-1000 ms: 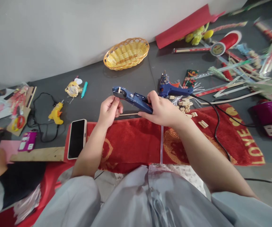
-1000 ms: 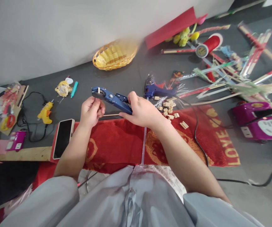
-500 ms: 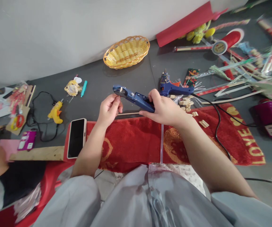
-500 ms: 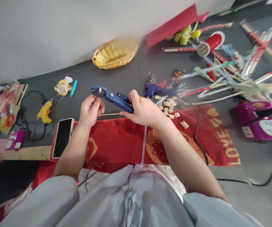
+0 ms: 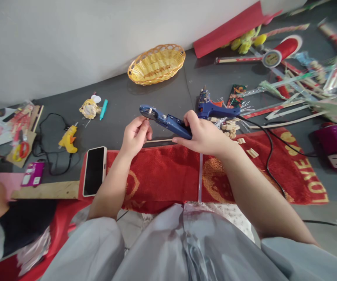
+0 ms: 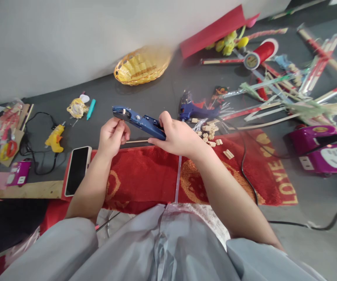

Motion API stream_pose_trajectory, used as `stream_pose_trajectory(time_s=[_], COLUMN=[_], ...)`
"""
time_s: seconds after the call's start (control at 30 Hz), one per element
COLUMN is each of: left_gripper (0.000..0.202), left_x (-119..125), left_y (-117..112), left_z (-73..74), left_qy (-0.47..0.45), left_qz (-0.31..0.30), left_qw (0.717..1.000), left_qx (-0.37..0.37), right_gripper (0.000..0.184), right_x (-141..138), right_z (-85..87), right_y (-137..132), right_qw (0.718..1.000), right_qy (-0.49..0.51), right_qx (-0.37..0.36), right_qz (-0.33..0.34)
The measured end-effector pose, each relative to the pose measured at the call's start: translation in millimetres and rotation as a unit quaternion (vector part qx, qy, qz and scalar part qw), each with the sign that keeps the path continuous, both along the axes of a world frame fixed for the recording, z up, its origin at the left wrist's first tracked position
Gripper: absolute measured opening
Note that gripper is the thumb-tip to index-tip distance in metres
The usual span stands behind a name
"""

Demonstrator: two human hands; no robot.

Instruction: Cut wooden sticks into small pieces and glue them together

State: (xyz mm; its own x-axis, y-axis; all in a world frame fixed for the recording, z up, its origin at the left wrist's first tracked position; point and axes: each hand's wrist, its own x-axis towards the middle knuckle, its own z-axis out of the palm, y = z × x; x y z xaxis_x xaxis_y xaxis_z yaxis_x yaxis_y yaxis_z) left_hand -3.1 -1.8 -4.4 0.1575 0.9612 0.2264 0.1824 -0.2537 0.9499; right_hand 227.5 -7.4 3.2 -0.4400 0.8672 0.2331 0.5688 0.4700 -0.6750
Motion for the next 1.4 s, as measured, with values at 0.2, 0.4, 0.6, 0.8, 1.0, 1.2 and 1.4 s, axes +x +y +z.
stream_pose_trajectory(time_s=[0.2,0.4,0.6,0.8,1.0,1.2,1.4], left_gripper=[0.030,0.031,0.032,0.032,0.036,0.033,0.033], left_x=[0.7,1.8,0.8,1.7,3.4,-0.6,-0.3], left_y=[0.0,0.2,1.0,-0.5,-0.2,1.7,3.3], left_z=[-0.8,-2.4,-2.6,0.2,-0.6,-7.8,-9.3], left_qy=[-0.006,0.006,0.028,0.078,0.129,0.140,0.126], left_qz=[0.002,0.016,0.026,0.039,0.069,0.078,0.074], left_qw=[1.000,1.000,0.999,0.995,0.985,0.982,0.985], left_qx=[-0.004,0.005,0.014,0.040,0.096,0.098,0.096], right_gripper=[0.043,0.040,0.039,0.033,0.028,0.030,0.031], right_x=[-0.6,-1.0,-0.3,-0.5,-2.3,-3.0,-6.2], right_z=[1.1,-3.0,-2.5,0.7,-3.3,-4.9,-6.0], right_y=[-0.1,-0.2,0.2,-1.3,-0.3,3.3,2.0], right_qw=[1.000,1.000,1.000,0.998,0.997,0.998,0.998], right_qy=[-0.003,0.008,-0.005,-0.065,-0.067,-0.036,-0.061], right_qx=[-0.019,-0.003,0.008,0.002,0.008,-0.028,-0.010], right_qz=[0.000,-0.003,-0.001,0.004,0.024,0.041,0.026])
